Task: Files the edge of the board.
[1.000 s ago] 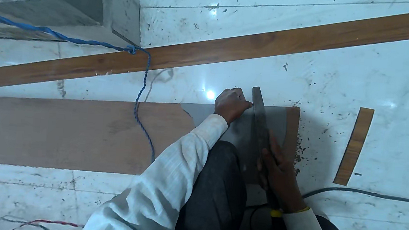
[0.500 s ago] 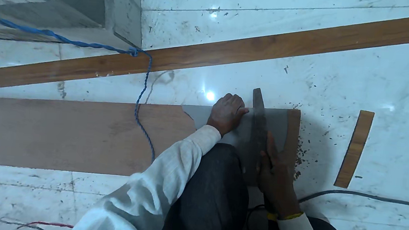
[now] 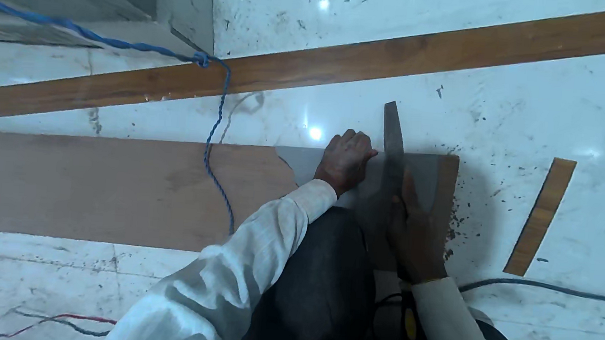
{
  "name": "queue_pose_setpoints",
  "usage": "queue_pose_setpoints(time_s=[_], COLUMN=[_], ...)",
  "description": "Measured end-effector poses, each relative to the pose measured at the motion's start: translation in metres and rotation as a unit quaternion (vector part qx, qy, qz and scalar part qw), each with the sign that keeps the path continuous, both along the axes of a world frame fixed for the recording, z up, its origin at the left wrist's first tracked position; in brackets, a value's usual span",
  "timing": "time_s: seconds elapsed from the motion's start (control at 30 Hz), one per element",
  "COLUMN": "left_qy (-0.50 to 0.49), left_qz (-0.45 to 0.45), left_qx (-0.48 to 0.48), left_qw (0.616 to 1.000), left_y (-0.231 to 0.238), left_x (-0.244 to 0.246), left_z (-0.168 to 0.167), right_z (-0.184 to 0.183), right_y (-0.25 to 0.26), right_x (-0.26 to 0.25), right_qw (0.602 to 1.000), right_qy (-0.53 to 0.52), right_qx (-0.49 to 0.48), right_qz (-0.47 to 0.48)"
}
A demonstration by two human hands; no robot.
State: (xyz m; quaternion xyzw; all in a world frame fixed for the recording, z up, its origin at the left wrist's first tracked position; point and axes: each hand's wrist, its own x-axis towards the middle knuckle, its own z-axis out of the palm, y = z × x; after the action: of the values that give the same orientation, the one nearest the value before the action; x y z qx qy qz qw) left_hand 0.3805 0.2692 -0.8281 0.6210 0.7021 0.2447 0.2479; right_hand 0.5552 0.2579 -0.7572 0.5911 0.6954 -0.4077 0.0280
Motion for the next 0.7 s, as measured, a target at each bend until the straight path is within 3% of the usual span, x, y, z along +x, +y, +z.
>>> queue_pose_setpoints(time_s=[0.2, 0.37, 0.53, 0.7], left_qy=[0.017, 0.02, 0.009, 0.014], left_qz=[0.004, -0.008, -0.01, -0.007], left_qx=[0.006, -0.009, -0.027, -0.038], left_qw=[1.0, 1.0, 1.0, 0.999], left_y=[0.003, 0.003, 0.004, 0.007], left_x=[-0.001, 0.0, -0.001, -0.002], left_z=[-0.001, 0.003, 0.003, 0.005], right_z=[0.0, -0.005, 0.007, 0.003], right_y=[-0.025, 0.009, -0.006, -0.004], right_x=[0.009, 0.003, 0.029, 0.029], right_qw=[0.996, 1.0, 0.974, 0.956], right_qy=[0.01, 0.026, 0.144, 0.18], right_qx=[0.09, -0.003, -0.117, -0.17], right_qz=[0.003, -0.001, -0.127, -0.158])
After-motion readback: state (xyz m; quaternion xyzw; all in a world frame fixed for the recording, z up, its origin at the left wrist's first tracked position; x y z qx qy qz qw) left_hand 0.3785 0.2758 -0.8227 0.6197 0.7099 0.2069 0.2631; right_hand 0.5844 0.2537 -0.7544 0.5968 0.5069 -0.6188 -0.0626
